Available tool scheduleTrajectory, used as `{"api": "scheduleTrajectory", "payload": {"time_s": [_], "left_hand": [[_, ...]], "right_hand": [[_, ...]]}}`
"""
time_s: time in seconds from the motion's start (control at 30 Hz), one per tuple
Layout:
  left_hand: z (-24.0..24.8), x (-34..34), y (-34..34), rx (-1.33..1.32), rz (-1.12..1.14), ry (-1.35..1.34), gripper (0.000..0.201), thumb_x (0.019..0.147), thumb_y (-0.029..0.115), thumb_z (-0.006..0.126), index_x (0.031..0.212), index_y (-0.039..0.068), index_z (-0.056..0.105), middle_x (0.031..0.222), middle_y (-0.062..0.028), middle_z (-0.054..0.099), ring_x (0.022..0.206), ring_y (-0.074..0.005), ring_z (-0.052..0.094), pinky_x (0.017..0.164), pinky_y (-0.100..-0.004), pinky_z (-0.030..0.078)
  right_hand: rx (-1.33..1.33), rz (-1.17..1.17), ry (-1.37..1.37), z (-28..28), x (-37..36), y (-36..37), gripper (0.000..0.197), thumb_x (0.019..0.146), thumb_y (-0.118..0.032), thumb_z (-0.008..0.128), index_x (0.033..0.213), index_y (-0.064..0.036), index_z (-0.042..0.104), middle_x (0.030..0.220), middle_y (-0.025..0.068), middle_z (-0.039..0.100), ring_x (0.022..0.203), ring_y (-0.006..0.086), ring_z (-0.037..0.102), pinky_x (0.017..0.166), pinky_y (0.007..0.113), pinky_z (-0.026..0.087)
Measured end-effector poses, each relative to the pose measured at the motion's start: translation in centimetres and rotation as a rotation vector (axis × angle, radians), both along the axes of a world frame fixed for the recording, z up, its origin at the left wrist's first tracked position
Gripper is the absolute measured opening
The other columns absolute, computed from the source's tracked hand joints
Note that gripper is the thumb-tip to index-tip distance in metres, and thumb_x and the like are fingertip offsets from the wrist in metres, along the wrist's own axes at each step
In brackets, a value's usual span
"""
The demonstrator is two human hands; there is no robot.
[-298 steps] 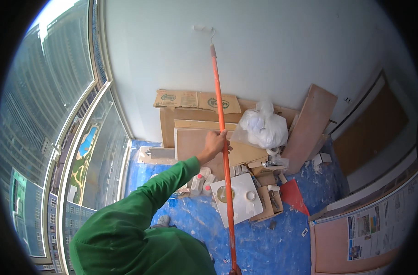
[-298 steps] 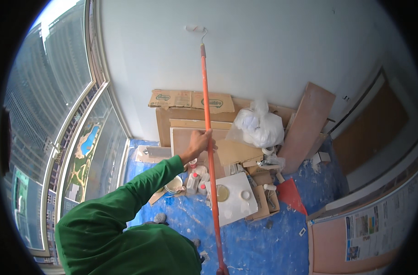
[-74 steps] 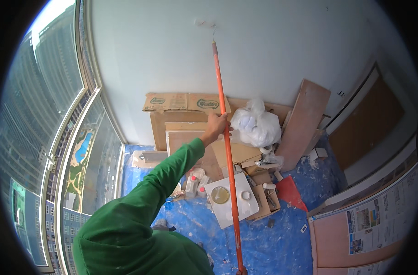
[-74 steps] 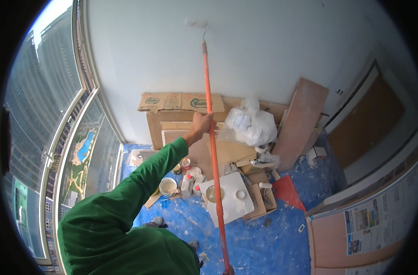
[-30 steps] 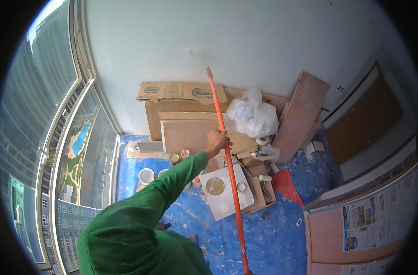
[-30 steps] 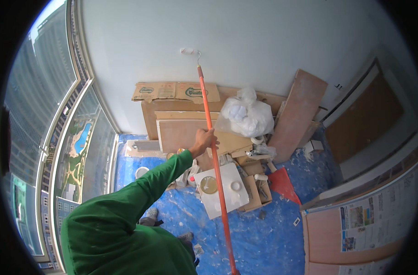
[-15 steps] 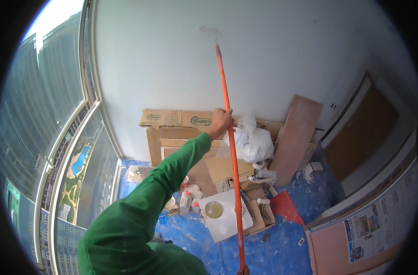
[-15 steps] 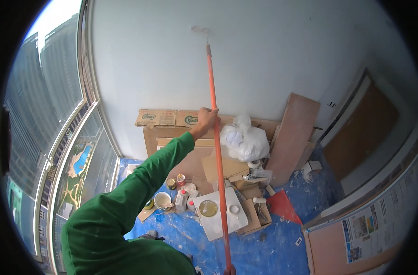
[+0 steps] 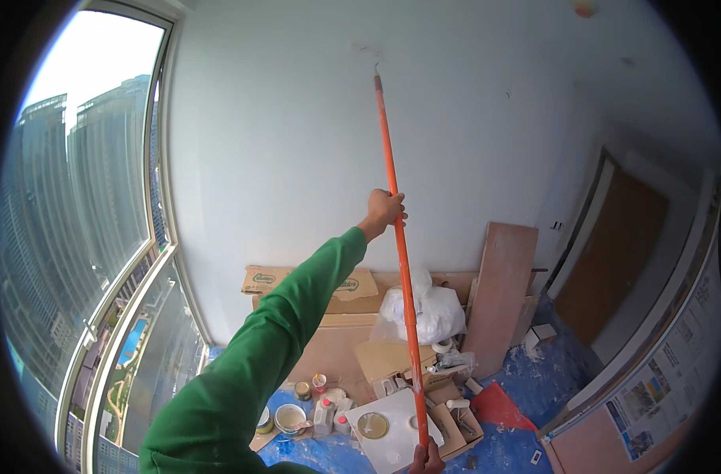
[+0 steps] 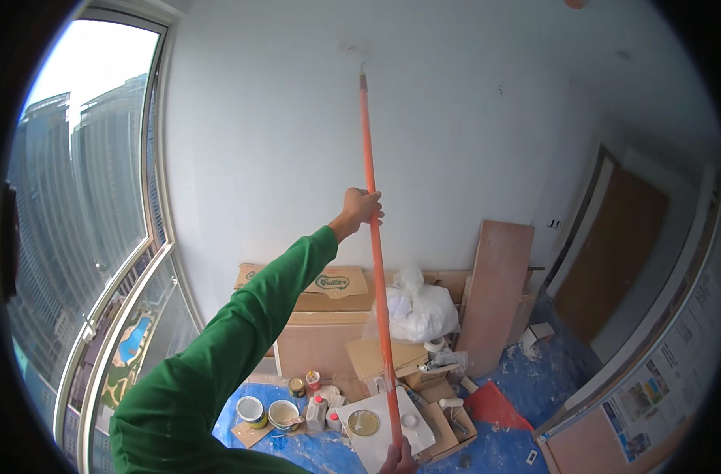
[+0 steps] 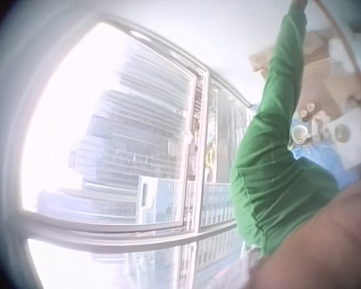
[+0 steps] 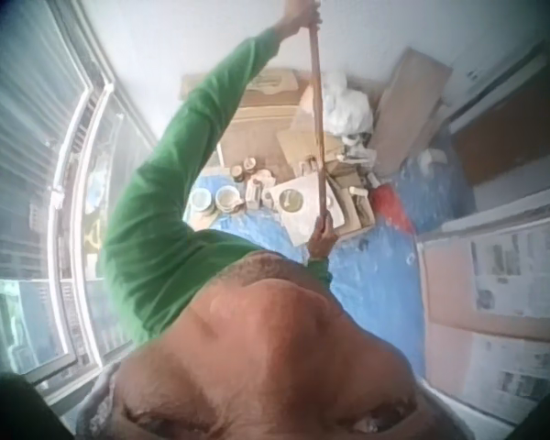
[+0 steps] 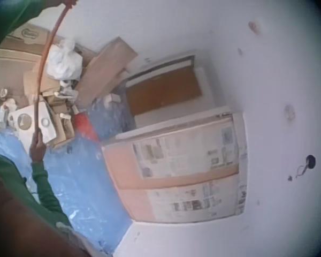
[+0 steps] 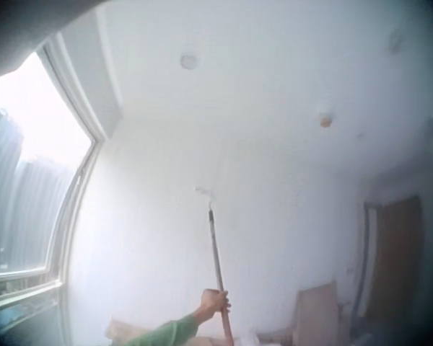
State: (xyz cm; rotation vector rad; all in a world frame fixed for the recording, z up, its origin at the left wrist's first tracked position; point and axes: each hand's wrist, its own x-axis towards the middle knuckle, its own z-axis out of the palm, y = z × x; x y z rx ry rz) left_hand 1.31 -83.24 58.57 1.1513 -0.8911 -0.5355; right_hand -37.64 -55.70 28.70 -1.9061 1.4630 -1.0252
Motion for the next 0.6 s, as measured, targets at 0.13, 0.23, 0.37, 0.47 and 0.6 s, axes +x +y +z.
{"api": "scheduleTrajectory", "payload": {"time_s": [0.13, 0.23, 0.37, 0.47, 0.6], "left_hand": [[2.9, -2.5, 1.2, -0.045, -0.052, -0.021, 0.025, 0.087, 0.01, 0.055, 0.09, -0.014, 0.054, 0.072, -0.0143, 0.059, 0.059, -0.023, 0.065, 0.047, -0.0365, 0.058], [4.5, -2.0, 1.7, -0.071, -0.049, -0.085, 0.024, 0.087, 0.01, 0.055, 0.09, -0.014, 0.054, 0.072, -0.0139, 0.059, 0.059, -0.0228, 0.065, 0.048, -0.0355, 0.058], [8.4, -5.1, 2.3, -0.143, -0.087, -0.101, 0.024, 0.088, 0.011, 0.055, 0.088, -0.013, 0.054, 0.072, -0.0142, 0.06, 0.059, -0.0234, 0.065, 0.048, -0.0343, 0.058], [11.2, -5.7, 3.0, -0.188, -0.059, -0.143, 0.024, 0.088, 0.012, 0.054, 0.087, -0.012, 0.053, 0.071, -0.0143, 0.06, 0.058, -0.024, 0.065, 0.049, -0.0343, 0.058], [14.2, -5.3, 3.3, -0.204, -0.047, -0.184, 0.026, 0.089, 0.014, 0.054, 0.088, -0.012, 0.053, 0.071, -0.0145, 0.06, 0.058, -0.0245, 0.065, 0.049, -0.0346, 0.058]], "right_hand": [[-0.109, 0.042, -0.013, 3.8, 1.0, -2.9, 0.033, 0.093, -0.027, 0.049, 0.113, -0.0028, 0.06, 0.084, 0.0213, 0.064, 0.072, 0.0351, 0.062, 0.064, 0.042, 0.048], [-0.101, 0.025, -0.081, 7.5, 3.4, -4.7, 0.036, 0.093, -0.031, 0.048, 0.108, -0.0013, 0.061, 0.082, 0.0245, 0.063, 0.075, 0.0384, 0.062, 0.065, 0.043, 0.048], [-0.275, 0.052, -0.171, 13.3, 4.8, -6.7, 0.028, 0.09, -0.022, 0.052, 0.108, -0.0008, 0.059, 0.068, 0.0239, 0.059, 0.067, 0.0395, 0.061, 0.057, 0.044, 0.046], [-0.29, 0.068, -0.178, 18.1, 6.3, -7.0, 0.024, 0.091, -0.016, 0.05, 0.102, 0.0035, 0.058, 0.066, 0.0179, 0.053, 0.057, 0.0273, 0.05, 0.057, 0.038, 0.041], [-0.347, 0.115, -0.151, 23.5, 8.5, -8.7, 0.026, 0.091, -0.023, 0.05, 0.097, 0.0004, 0.059, 0.073, 0.0238, 0.06, 0.073, 0.0418, 0.059, 0.062, 0.046, 0.045]]}}
